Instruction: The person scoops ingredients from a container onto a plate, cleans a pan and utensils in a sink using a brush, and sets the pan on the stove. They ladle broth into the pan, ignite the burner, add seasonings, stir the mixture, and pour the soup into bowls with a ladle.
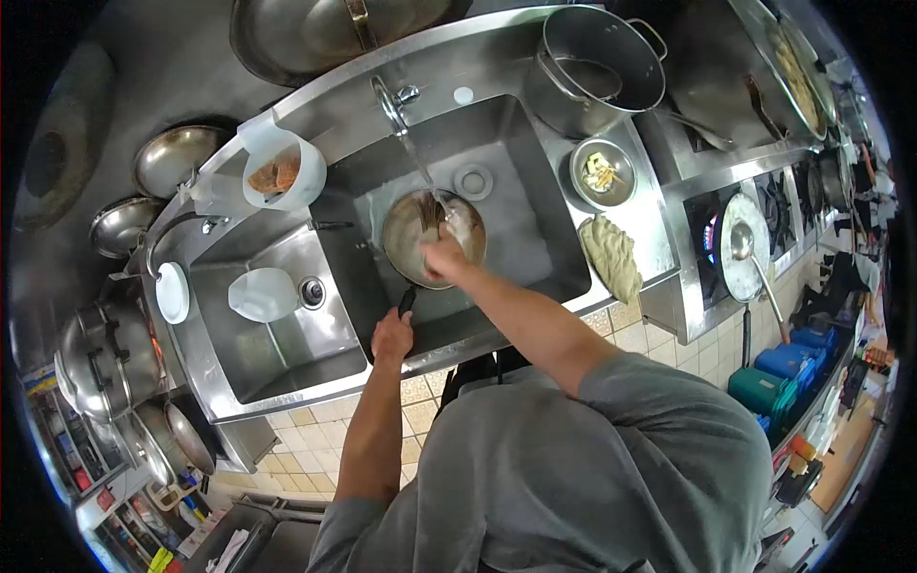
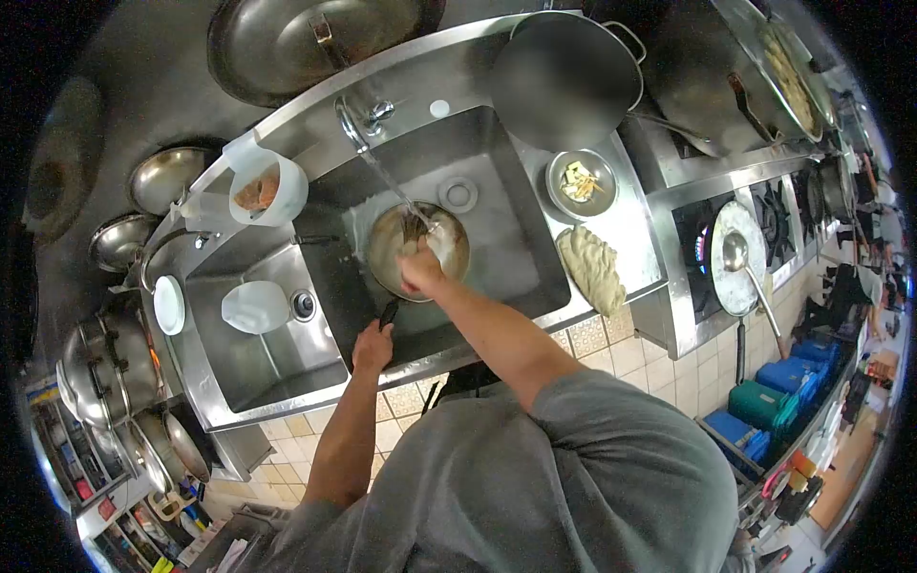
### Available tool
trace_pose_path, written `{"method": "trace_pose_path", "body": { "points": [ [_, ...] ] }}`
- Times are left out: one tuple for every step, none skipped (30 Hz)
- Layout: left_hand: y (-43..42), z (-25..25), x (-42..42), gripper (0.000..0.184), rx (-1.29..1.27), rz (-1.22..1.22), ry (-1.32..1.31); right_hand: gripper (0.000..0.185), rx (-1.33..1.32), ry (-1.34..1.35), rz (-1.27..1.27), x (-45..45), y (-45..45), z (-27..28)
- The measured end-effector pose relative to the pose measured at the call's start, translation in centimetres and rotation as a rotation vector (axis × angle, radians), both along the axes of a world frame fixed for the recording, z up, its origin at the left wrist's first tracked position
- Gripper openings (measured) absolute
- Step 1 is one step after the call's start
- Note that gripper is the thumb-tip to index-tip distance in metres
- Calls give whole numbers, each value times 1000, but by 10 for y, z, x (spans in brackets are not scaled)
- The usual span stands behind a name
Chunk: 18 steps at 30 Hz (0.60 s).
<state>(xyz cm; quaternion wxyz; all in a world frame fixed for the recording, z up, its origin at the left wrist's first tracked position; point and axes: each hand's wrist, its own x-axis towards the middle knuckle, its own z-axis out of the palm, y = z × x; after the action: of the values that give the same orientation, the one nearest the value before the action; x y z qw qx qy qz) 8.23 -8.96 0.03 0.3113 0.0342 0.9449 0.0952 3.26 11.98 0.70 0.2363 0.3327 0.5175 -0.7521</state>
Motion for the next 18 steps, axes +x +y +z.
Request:
{"method": "trace_pose_path", "body": {
  "points": [
    [1, 3, -1, 42, 1, -5, -6, 83, 293, -39, 93, 9, 2, 12],
    [4, 5, 0, 43, -47, 13, -58, 87, 497, 22, 576, 22, 4, 5],
    [9, 5, -3, 44, -85, 41, -95, 85, 641, 210, 778, 47, -1, -28],
    [12, 0, -8, 44, -73, 50, -90, 84, 782, 408, 980, 69, 2, -58],
    [4, -5, -5, 44, -46, 28, -86, 83, 794, 378, 1111, 81, 25, -52],
    [-7, -8, -1, 44, -28, 2, -86, 83, 795, 346, 1236, 92, 48, -37],
    [-6, -5, -1, 44, -31, 7, -89, 83, 913, 202, 1273, 89, 74, -2],
    [1, 3, 0, 43, -65, 26, -77, 84, 1027, 52, 1303, 84, 96, 22],
    [9, 13, -3, 42, -99, 41, -62, 82, 1153, 55, 1182, 79, 113, 9],
    [19, 26, -9, 42, -101, 40, -61, 81, 1278, 59, 1057, 68, 127, -4],
    [28, 40, -13, 42, -153, 18, -13, 81, 1270, 62, 1065, 58, 133, -8],
    [28, 47, -9, 41, -215, -12, 27, 83, 1259, 24, 1086, 54, 134, -11],
    [22, 46, -3, 41, -234, -25, 11, 86, 1241, -22, 1097, 60, 128, -13],
    [22, 41, -5, 42, -238, -20, 47, 88, 1132, 27, 1121, 74, 114, -21],
    [26, 34, -10, 42, -231, -12, 88, 91, 1035, 78, 1142, 89, 96, -39],
    [26, 31, -9, 43, -223, -25, 121, 92, 816, 220, 1161, 97, 73, -72],
    [26, 29, -9, 43, -219, -26, 119, 92, 590, 359, 1173, 96, 51, -95],
    [24, 28, -10, 44, -222, -21, 81, 88, 242, 205, 881, 79, 47, -46]
  ]
}}
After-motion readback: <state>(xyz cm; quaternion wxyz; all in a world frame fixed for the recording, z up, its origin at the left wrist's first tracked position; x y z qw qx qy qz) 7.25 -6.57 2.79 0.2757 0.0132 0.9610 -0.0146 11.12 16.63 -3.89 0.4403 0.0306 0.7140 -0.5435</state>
